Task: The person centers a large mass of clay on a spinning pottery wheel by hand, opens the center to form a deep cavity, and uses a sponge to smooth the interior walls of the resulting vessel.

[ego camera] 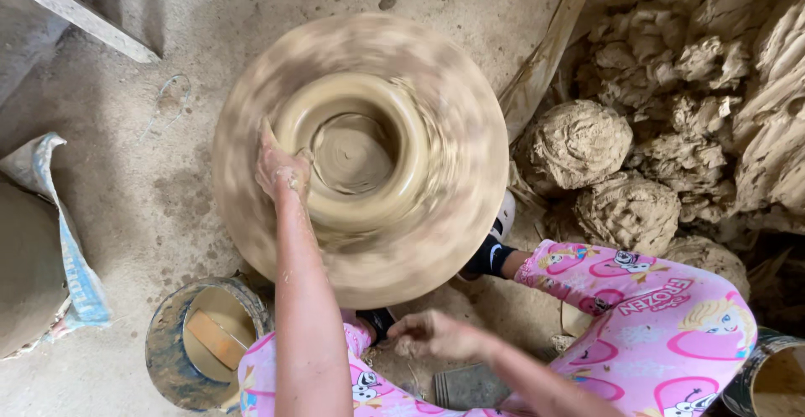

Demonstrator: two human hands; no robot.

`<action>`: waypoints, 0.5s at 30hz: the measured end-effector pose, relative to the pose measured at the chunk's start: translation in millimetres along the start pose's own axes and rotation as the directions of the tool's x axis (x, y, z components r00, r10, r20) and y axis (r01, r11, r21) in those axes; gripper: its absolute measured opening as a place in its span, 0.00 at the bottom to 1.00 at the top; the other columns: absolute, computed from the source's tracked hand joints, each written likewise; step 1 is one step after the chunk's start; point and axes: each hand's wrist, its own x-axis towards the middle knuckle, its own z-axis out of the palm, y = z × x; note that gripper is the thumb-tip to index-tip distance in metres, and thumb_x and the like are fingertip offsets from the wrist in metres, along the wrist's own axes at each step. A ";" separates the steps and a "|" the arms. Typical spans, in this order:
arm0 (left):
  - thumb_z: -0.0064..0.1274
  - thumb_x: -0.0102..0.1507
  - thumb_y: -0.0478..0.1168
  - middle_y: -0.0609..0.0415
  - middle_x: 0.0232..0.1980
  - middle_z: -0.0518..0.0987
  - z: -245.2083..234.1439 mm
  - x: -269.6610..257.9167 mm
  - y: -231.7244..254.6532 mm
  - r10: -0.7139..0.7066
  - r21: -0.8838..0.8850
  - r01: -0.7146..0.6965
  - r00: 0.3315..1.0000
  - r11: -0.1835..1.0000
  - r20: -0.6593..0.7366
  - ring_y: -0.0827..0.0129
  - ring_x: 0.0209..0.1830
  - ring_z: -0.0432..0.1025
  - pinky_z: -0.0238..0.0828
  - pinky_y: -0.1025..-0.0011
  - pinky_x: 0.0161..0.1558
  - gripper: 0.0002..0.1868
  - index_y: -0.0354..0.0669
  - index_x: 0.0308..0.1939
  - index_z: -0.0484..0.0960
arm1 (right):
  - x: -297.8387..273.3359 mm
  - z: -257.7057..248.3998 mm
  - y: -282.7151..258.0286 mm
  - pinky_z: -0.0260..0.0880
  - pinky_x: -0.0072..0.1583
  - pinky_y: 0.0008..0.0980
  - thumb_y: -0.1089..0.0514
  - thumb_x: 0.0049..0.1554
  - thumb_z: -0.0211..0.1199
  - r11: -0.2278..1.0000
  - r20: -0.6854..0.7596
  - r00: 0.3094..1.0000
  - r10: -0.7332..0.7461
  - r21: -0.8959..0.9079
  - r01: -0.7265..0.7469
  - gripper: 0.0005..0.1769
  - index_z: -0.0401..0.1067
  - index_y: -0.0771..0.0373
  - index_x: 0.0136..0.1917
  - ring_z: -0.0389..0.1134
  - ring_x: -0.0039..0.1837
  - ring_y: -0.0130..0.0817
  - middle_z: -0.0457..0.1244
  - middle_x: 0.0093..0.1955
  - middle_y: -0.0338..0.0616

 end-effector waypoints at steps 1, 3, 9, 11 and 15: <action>0.72 0.52 0.41 0.50 0.70 0.72 1.6 2.7 1.4 0.016 0.034 -0.015 1.000 0.999 -0.022 0.53 0.68 0.67 0.61 0.56 0.66 0.55 0.63 0.77 0.55 | 1.8 -19.4 -17.9 0.70 0.69 0.36 0.47 0.62 0.65 0.997 0.250 0.967 0.044 -0.070 -0.027 0.28 0.74 0.63 0.70 0.71 0.66 0.38 0.70 0.67 0.48; 0.72 0.51 0.42 0.51 0.71 0.71 2.3 2.7 2.5 0.025 0.065 -0.024 1.000 0.998 -0.018 0.54 0.68 0.66 0.61 0.56 0.65 0.56 0.63 0.77 0.54 | 18.6 -88.3 -55.6 0.58 0.73 0.38 0.50 0.58 0.66 0.981 0.090 0.979 -0.181 -0.061 0.187 0.36 0.60 0.61 0.75 0.61 0.74 0.38 0.59 0.74 0.45; 0.71 0.54 0.44 0.54 0.71 0.73 -6.2 -3.2 7.7 -0.029 0.065 0.027 0.999 0.997 0.016 0.55 0.69 0.68 0.63 0.54 0.66 0.55 0.69 0.78 0.54 | 136.0 -299.8 -167.0 0.66 0.69 0.55 0.30 0.59 0.60 0.850 -0.635 0.568 -0.524 -0.434 0.299 0.45 0.59 0.63 0.76 0.64 0.70 0.47 0.61 0.71 0.58; 0.71 0.54 0.45 0.51 0.71 0.73 -6.1 -8.0 4.2 -0.035 0.068 0.032 0.999 0.997 0.029 0.54 0.68 0.68 0.63 0.55 0.66 0.56 0.69 0.79 0.52 | 130.7 -322.8 -144.0 0.62 0.68 0.56 0.25 0.60 0.54 0.969 -0.717 0.657 -0.233 -0.226 0.096 0.48 0.56 0.62 0.77 0.62 0.70 0.48 0.57 0.71 0.58; 0.71 0.52 0.44 0.52 0.68 0.74 -4.1 -12.2 5.1 0.025 0.132 -0.016 0.997 0.991 -0.073 0.60 0.66 0.70 0.54 0.54 0.65 0.60 0.70 0.79 0.45 | 61.8 -205.6 -1.6 0.72 0.61 0.36 0.31 0.63 0.49 0.983 -0.770 0.628 -0.116 0.000 0.183 0.39 0.69 0.65 0.70 0.73 0.58 0.39 0.68 0.63 0.54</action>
